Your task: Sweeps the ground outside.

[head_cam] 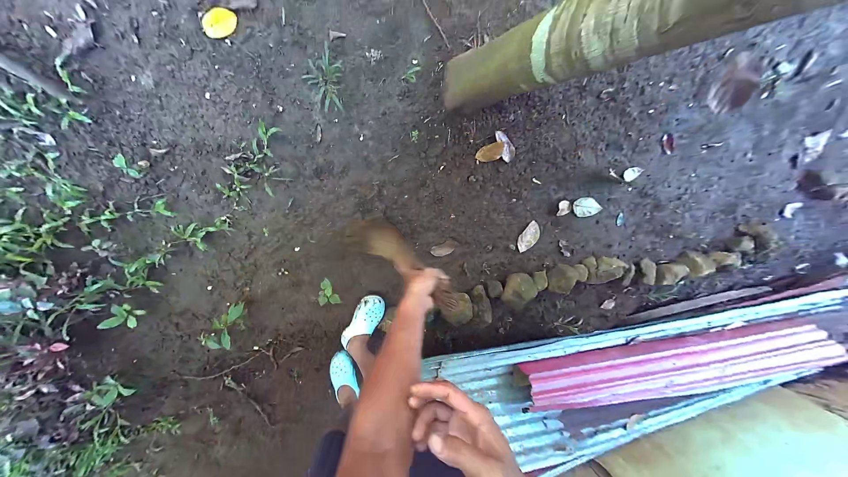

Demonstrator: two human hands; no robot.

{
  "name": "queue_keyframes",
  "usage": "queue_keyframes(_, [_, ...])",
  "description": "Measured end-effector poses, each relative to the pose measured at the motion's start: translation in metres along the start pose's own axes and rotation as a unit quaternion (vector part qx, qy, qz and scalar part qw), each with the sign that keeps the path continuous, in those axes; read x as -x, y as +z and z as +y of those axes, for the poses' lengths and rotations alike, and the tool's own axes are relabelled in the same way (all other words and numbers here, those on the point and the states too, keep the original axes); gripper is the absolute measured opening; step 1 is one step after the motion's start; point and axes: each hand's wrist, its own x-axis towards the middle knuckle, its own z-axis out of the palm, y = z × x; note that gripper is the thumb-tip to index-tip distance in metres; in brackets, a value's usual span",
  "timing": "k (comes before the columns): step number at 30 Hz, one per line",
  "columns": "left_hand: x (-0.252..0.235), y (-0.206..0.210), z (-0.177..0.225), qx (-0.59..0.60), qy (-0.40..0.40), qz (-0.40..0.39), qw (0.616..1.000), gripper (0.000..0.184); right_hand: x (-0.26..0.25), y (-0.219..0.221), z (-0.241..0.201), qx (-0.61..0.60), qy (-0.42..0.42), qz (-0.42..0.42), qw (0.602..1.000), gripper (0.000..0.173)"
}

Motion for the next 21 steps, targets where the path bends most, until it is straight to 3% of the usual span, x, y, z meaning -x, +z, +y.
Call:
queue_keyframes(2, [0.025, 0.025, 0.009, -0.085, 0.01, -0.162, 0.983, 0.116, 0.007, -0.013, -0.019, 0.043, -0.017, 0.032, 0.998, 0.049])
queue_keyframes(4, [0.082, -0.013, 0.026, -0.14, 0.033, -0.248, 0.958, 0.119, 0.014, -0.028, -0.036, 0.044, -0.021, 0.066, 0.997, 0.046])
queue_keyframes(5, [0.114, -0.048, 0.038, -0.131, 0.05, -0.247, 0.959, 0.116, 0.015, -0.036, -0.043, 0.034, -0.021, 0.083, 0.996, 0.044])
queue_keyframes(7, [0.172, -0.144, 0.057, -0.09, 0.079, -0.165, 0.979, 0.111, 0.02, -0.046, -0.048, 0.008, -0.003, 0.12, 0.993, 0.04])
queue_keyframes(10, [0.215, -0.304, 0.093, -0.066, 0.091, 0.058, 0.992, 0.101, 0.015, -0.041, -0.046, -0.019, 0.058, 0.16, 0.985, 0.035])
queue_keyframes(11, [0.212, -0.347, 0.105, -0.049, 0.096, 0.124, 0.986, 0.092, 0.01, -0.035, -0.046, -0.016, 0.084, 0.163, 0.983, 0.035])
queue_keyframes(13, [0.181, -0.393, 0.14, -0.007, 0.109, 0.218, 0.97, 0.05, -0.007, -0.018, -0.047, -0.001, 0.124, 0.15, 0.981, 0.035])
queue_keyframes(15, [0.126, -0.367, 0.186, 0.054, 0.091, 0.265, 0.958, 0.013, -0.026, -0.003, -0.05, 0.007, 0.149, 0.126, 0.981, 0.035])
queue_keyframes(16, [0.094, -0.329, 0.209, 0.073, 0.08, 0.267, 0.958, 0.015, -0.035, 0.005, -0.056, 0.013, 0.158, 0.119, 0.98, 0.036])
queue_keyframes(18, [0.031, -0.223, 0.248, 0.039, 0.06, 0.23, 0.971, 0.047, -0.053, 0.018, -0.078, 0.039, 0.155, 0.115, 0.98, 0.038])
queue_keyframes(20, [-0.012, -0.112, 0.278, -0.053, 0.078, 0.106, 0.99, 0.057, -0.083, 0.026, -0.103, 0.076, 0.126, 0.115, 0.982, 0.039])
queue_keyframes(21, [-0.008, -0.078, 0.28, -0.111, 0.084, 0.01, 0.99, 0.07, -0.091, 0.031, -0.118, 0.089, 0.126, 0.121, 0.981, 0.039])
